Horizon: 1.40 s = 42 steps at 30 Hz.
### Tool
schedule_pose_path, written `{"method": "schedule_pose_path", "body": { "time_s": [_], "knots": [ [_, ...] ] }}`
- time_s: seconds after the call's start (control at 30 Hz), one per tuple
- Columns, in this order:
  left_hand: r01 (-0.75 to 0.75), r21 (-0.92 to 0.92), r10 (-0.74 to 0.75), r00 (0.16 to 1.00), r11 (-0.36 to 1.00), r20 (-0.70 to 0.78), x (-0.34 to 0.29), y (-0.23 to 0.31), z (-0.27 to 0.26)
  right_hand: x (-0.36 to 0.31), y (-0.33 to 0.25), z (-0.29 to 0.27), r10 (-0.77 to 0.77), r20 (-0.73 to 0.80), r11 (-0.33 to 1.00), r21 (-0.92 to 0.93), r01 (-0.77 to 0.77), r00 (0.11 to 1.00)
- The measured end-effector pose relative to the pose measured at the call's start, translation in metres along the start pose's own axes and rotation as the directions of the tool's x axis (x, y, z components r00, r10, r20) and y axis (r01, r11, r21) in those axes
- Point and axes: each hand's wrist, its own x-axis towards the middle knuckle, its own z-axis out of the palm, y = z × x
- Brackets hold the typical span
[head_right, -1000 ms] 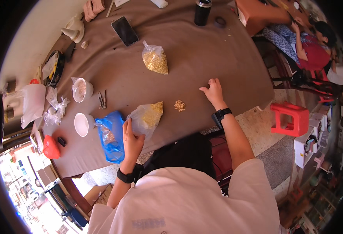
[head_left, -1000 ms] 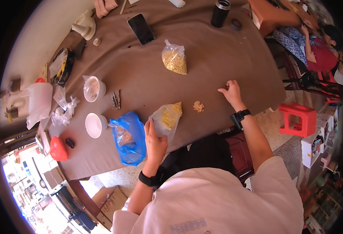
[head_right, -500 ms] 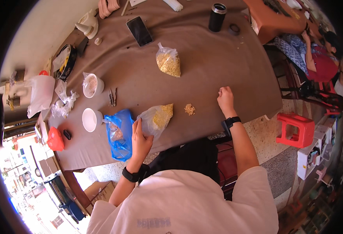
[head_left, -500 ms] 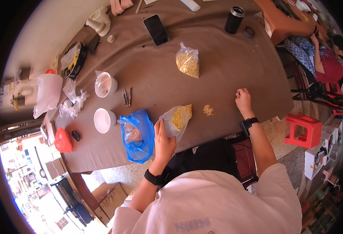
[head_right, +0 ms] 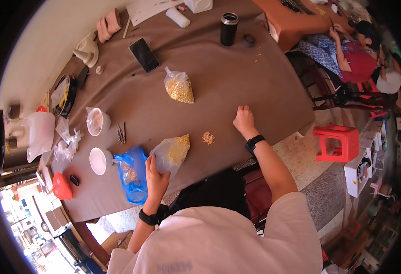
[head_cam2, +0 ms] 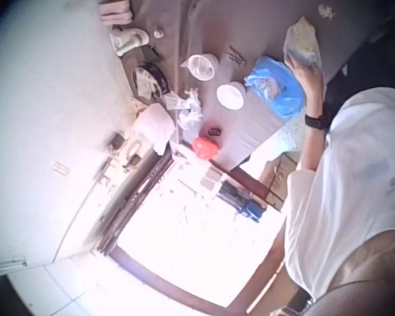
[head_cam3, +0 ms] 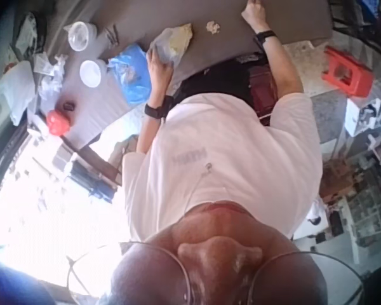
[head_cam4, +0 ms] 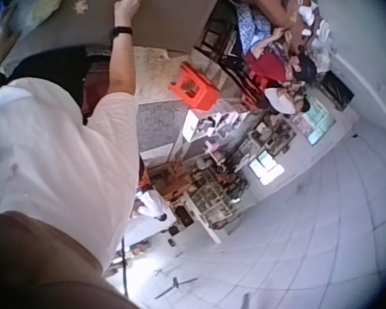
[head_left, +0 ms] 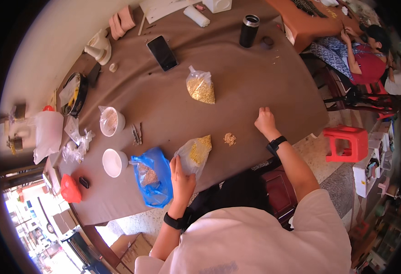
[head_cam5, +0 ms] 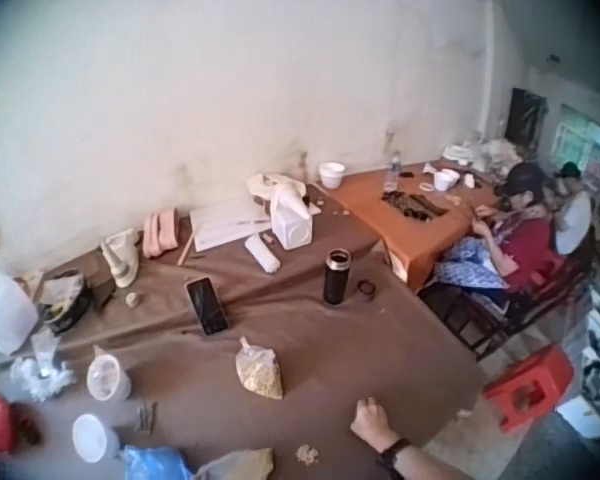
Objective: Sorting and inspecting metal shoe eyelets from bulk bags into smaller quantities at a workstation.
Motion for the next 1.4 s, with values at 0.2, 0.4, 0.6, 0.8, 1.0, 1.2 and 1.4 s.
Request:
{"method": "schedule_pose_path", "body": {
  "time_s": [0.2, 0.4, 0.6, 0.8, 1.0, 1.2, 1.4],
  "knots": [
    [-0.114, 0.103, 0.119, 0.992, 0.988, -0.044, 0.003, -0.005, 0.003, 0.01, 0.001, 0.0, 0.004, 0.07, 0.995, -0.101, 0.003, 0.998],
    [-0.137, 0.055, 0.139, 0.99, 0.989, -0.023, 0.001, -0.004, 0.001, 0.008, 0.014, 0.003, -0.028, -0.004, 1.0, 0.012, 0.028, 1.0],
    [-0.182, 0.022, 0.182, 0.983, 0.983, 0.001, 0.002, -0.001, -0.001, 0.001, -0.041, -0.046, 0.126, 0.423, 0.395, 0.809, -0.436, 0.897],
    [-0.154, 0.039, 0.155, 0.987, 0.987, -0.036, 0.002, -0.014, 0.006, -0.063, -0.205, -0.099, -0.367, 0.285, 0.346, 0.925, -0.155, 0.886],
    [-0.021, -0.107, 0.013, 0.997, 0.994, -0.079, -0.001, 0.004, -0.002, -0.091, -0.221, -0.032, -0.643, 0.192, 0.741, 0.397, 0.541, 0.741],
    [-0.018, -0.098, 0.009, 0.996, 0.995, -0.089, -0.002, -0.001, -0.004, -0.099, -0.217, -0.045, -0.681, -0.02, 0.629, 0.496, 0.599, 0.732],
    [0.023, -0.096, -0.025, 0.999, 0.995, -0.026, -0.003, -0.004, -0.009, -0.095, -0.171, -0.07, -0.378, -0.1, 0.545, 0.78, 0.308, 0.921]
  ]
}}
